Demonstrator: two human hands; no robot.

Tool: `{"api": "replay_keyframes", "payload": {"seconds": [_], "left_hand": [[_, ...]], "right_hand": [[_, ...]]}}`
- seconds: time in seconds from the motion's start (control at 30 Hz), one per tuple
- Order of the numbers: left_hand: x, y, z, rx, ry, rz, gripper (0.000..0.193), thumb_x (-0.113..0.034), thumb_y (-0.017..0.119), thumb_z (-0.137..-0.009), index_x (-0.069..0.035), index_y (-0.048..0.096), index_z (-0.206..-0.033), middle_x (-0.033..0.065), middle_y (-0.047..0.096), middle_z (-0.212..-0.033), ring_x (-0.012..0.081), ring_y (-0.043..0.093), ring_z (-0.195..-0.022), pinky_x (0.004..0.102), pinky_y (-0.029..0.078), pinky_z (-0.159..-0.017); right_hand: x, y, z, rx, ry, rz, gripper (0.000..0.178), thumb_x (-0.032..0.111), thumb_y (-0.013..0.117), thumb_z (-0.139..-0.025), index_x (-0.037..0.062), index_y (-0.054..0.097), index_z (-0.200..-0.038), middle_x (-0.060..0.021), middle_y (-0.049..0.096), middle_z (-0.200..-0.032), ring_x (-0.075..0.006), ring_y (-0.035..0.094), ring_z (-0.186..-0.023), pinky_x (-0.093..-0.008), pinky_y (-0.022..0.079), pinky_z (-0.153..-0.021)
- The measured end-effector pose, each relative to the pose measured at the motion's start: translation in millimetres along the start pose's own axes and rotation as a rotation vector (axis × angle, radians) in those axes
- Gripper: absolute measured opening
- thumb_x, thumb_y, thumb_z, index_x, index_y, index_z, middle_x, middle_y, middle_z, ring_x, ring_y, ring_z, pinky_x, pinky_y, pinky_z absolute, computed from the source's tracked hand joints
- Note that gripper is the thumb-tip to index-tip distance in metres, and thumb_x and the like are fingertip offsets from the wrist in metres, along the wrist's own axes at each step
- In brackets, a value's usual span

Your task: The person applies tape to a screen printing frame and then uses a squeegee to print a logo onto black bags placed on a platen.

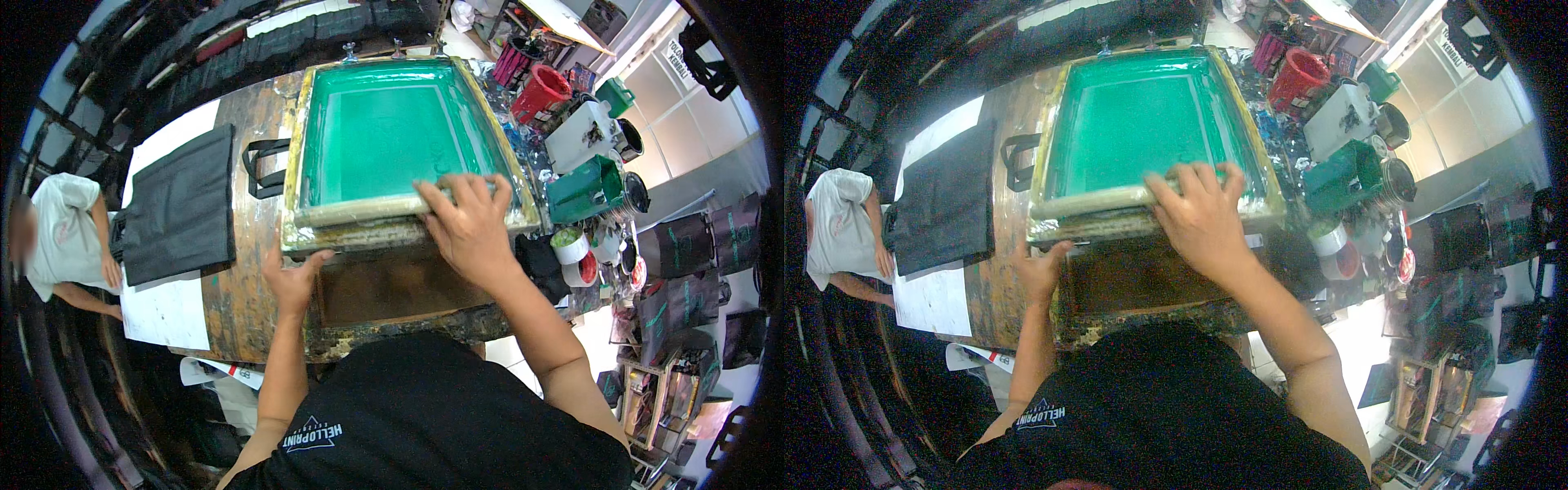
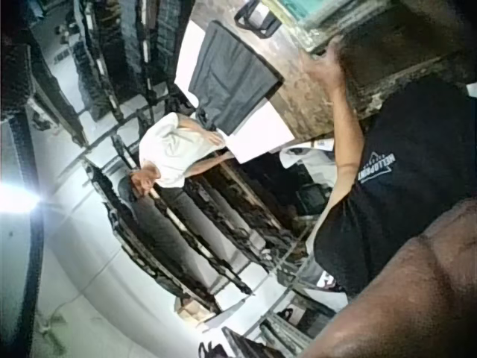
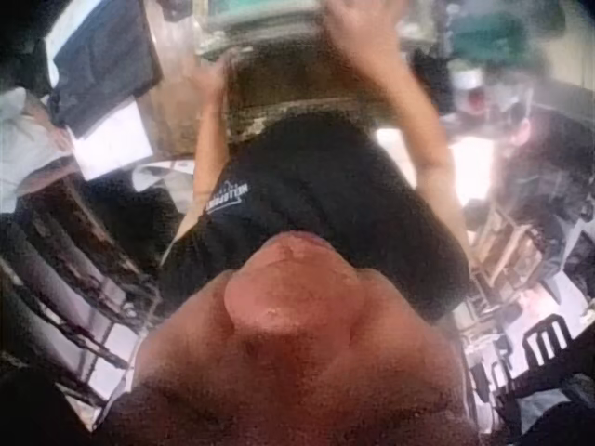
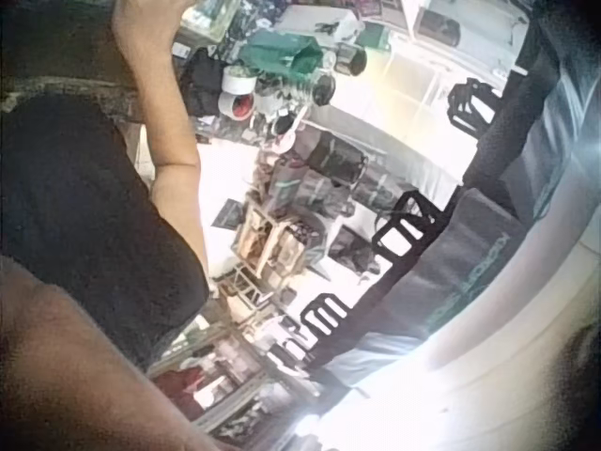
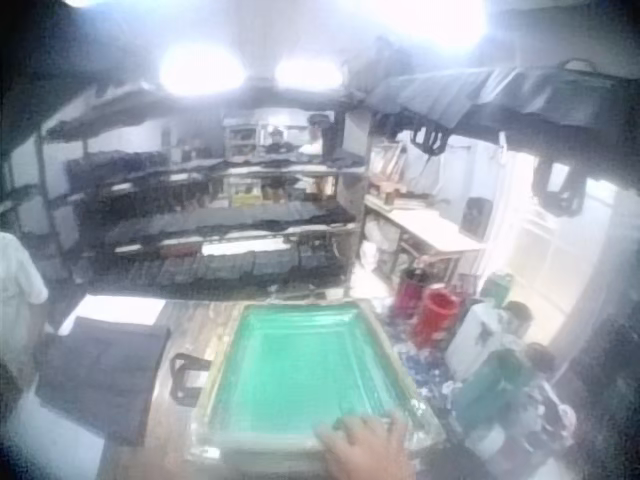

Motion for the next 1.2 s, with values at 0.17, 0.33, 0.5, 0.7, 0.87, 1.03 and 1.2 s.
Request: {"api": "replay_keyframes", "payload": {"seconds": [0.17, 0.33, 0.5, 0.7, 0.87, 1.03, 1.2], "left_hand": [[-91, -7, -52, -0.144, 0.235, 0.243, 0.07, -0.018, 0.085, -0.089, 0.005, 0.053, -0.147, 0.0081, 0.068, -0.117, 0.0147, 0.065, -0.097, 0.0299, 0.053, -0.087], [-144, -1, -100, -0.269, 0.32, 0.289, 0.078, -0.022, 0.076, -0.099, 0.003, 0.032, -0.158, 0.0078, 0.061, -0.12, 0.0141, 0.058, -0.105, 0.0298, 0.048, -0.093], [-94, 16, -102, -0.225, 0.311, 0.048, 0.093, -0.026, 0.077, -0.097, 0.002, 0.019, -0.163, 0.0112, 0.057, -0.116, 0.0159, 0.055, -0.1, 0.0296, 0.048, -0.087], [29, 39, -54, 0.238, -0.144, -0.814, 0.105, -0.05, 0.08, -0.087, 0.004, 0.027, -0.161, 0.0311, 0.062, -0.119, 0.0485, 0.062, -0.109, 0.0529, 0.05, -0.093], [51, 51, -68, 0.29, -0.217, -0.66, 0.099, -0.035, 0.085, -0.084, 0.002, 0.033, -0.159, 0.0344, 0.065, -0.116, 0.0506, 0.065, -0.105, 0.0534, 0.051, -0.096], [47, 50, -78, 0.178, -0.025, -0.378, 0.067, -0.015, 0.081, -0.089, -0.003, 0.052, -0.149, 0.0215, 0.071, -0.109, 0.0302, 0.07, -0.086, 0.0429, 0.058, -0.077], [-12, 9, -131, 0.143, 0.074, -0.124, 0.04, -0.007, 0.073, -0.094, -0.002, 0.067, -0.134, 0.0062, 0.07, -0.101, 0.0095, 0.061, -0.071, 0.0257, 0.052, -0.058]], "right_hand": [[-9, -45, -65, -0.174, -0.072, 0.163, 0.043, 0.039, 0.075, -0.087, 0.0178, 0.068, -0.124, -0.0077, 0.062, -0.1, -0.027, 0.059, -0.105, -0.0492, 0.035, -0.097], [-17, -87, -148, -0.44, -0.209, 0.314, 0.053, 0.065, 0.064, -0.092, 0.0144, 0.075, -0.107, -0.0099, 0.071, -0.088, -0.0298, 0.069, -0.09, -0.0476, 0.041, -0.085], [-34, -95, -190, -0.113, -0.061, 0.128, 0.064, 0.068, 0.045, -0.102, 0.0085, 0.064, -0.086, -0.0085, 0.064, -0.081, -0.0219, 0.059, -0.083, -0.0524, 0.041, -0.101], [-41, -99, -206, -0.13, -0.057, 0.15, 0.069, 0.071, 0.04, -0.102, 0.0085, 0.065, -0.093, -0.0066, 0.063, -0.081, -0.0194, 0.058, -0.081, -0.05, 0.044, -0.101], [-45, -104, -219, -0.012, -0.014, 0.152, 0.073, 0.074, 0.037, -0.102, 0.007, 0.066, -0.097, -0.007, 0.065, -0.082, -0.019, 0.061, -0.084, -0.0501, 0.045, -0.1], [-44, -113, -209, 0.0, -0.023, 0.105, 0.071, 0.07, 0.043, -0.101, 0.0036, 0.068, -0.096, -0.0138, 0.069, -0.087, -0.0248, 0.064, -0.087, -0.0502, 0.045, -0.096], [-44, -97, -212, -0.196, -0.103, 0.097, 0.069, 0.069, 0.044, -0.101, 0.0042, 0.068, -0.094, -0.0139, 0.068, -0.085, -0.0263, 0.064, -0.085, -0.0478, 0.045, -0.09]]}}
Point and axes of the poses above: each hand's wrist, its own z-axis away from the middle knuckle, its own y-axis out of the palm, x = y × z, the point moved 7 cm from there along -z, towards the middle knuckle
